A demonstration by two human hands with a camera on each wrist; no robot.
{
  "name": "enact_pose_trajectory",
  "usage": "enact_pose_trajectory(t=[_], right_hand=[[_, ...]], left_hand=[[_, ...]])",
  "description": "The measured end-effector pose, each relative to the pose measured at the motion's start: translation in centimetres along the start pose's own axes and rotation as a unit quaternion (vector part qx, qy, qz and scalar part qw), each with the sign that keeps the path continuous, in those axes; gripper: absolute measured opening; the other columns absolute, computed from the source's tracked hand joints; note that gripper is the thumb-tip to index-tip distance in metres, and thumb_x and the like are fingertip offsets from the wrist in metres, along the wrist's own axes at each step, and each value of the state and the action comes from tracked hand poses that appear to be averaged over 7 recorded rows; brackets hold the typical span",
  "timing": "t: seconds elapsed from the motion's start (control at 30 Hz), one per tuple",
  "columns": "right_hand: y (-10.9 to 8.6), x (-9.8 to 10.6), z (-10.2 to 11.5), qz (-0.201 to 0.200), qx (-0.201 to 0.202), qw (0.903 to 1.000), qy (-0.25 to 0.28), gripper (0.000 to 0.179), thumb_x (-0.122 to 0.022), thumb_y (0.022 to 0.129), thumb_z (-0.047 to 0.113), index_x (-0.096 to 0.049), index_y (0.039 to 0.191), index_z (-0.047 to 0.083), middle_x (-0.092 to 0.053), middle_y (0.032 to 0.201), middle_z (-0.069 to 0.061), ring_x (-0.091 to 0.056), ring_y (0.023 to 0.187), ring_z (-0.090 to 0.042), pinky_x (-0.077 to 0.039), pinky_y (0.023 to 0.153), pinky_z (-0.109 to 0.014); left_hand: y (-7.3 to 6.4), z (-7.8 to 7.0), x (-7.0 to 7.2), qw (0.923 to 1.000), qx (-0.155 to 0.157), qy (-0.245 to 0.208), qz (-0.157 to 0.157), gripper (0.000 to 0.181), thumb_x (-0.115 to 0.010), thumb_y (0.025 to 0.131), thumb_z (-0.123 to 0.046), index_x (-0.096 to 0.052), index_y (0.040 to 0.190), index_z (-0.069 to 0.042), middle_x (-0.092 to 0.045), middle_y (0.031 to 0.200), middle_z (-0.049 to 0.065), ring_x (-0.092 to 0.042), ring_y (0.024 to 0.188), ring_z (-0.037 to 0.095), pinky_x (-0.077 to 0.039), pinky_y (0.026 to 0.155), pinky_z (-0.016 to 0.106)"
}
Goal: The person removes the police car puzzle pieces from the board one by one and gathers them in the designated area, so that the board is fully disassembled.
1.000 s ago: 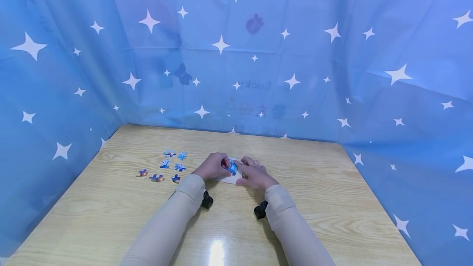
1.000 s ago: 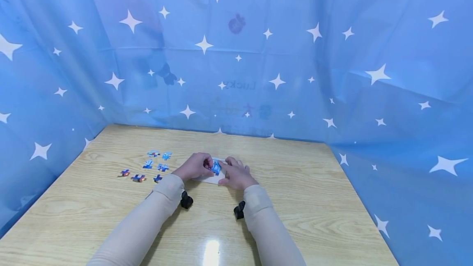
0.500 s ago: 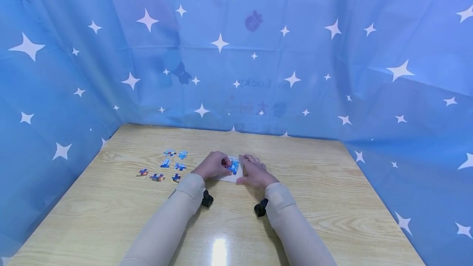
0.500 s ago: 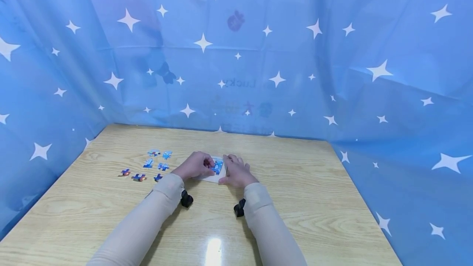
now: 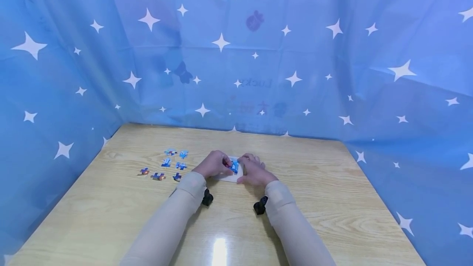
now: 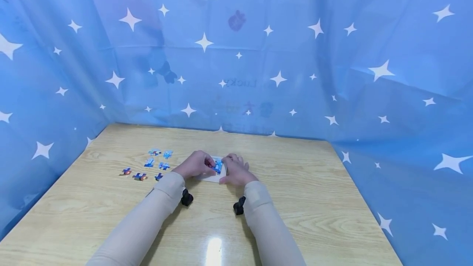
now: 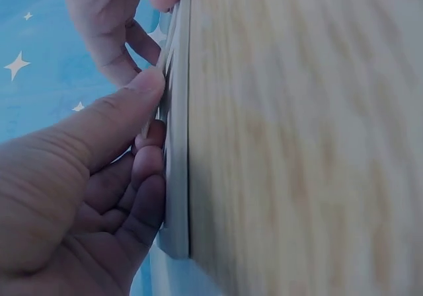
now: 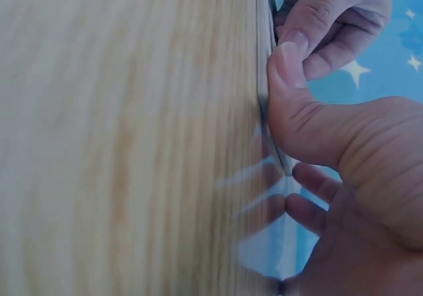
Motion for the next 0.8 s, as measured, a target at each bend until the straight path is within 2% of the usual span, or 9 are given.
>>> enact_pose_trajectory(t=[0.17,0.33,0.53,0.8], right_hand=[[0.10,0.14,-0.05,-0.003,-0.008,0.9999,0.009,0.074,-0.081,0.088,0.026,-0.042,0.149,0.009,-0.032,0.156,-0.014,-0.027,0.140,-0.038,-0.019,0.112,-0.067],[0.08,0.18,-0.06,-0.010,-0.006,0.9997,0.023,0.076,-0.081,0.088,0.025,-0.040,0.149,0.010,-0.034,0.155,-0.014,-0.030,0.138,-0.038,-0.018,0.112,-0.067],[-0.02,0.06,-0.16,-0.003,0.001,1.0000,0.006,0.074,-0.078,0.090,0.029,-0.044,0.152,0.009,-0.031,0.157,-0.014,-0.028,0.139,-0.037,-0.021,0.111,-0.063],[-0.18,0.09,0.09,-0.001,0.001,1.0000,0.006,0.075,-0.077,0.089,0.032,-0.044,0.153,0.010,-0.030,0.157,-0.014,-0.027,0.141,-0.038,-0.020,0.111,-0.065]], left_hand=[[0.00,-0.32,-0.01,0.9999,-0.010,-0.005,0.002,0.009,-0.085,0.083,-0.012,-0.079,0.087,-0.009,-0.071,0.085,-0.002,-0.063,0.080,0.013,-0.055,0.079,0.032],[-0.06,-0.27,0.04,1.0000,-0.004,-0.002,0.001,0.009,-0.085,0.083,-0.012,-0.079,0.089,-0.009,-0.071,0.086,-0.002,-0.064,0.081,0.012,-0.055,0.081,0.032],[-0.17,-0.22,0.03,0.9998,-0.012,0.016,0.007,0.011,-0.085,0.083,-0.010,-0.076,0.090,-0.010,-0.068,0.086,-0.002,-0.062,0.078,0.013,-0.054,0.075,0.030],[-0.40,0.11,0.11,0.9992,-0.013,0.034,0.013,0.020,-0.083,0.085,-0.012,-0.074,0.103,-0.008,-0.066,0.087,-0.003,-0.060,0.078,0.013,-0.053,0.074,0.029]])
Point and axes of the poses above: each hand's wrist, its own y-axis towards the middle knuckle, its own x-axis out of the back of the hand, z = x × y, the point moved 9 cm from there along y, towards the middle knuckle
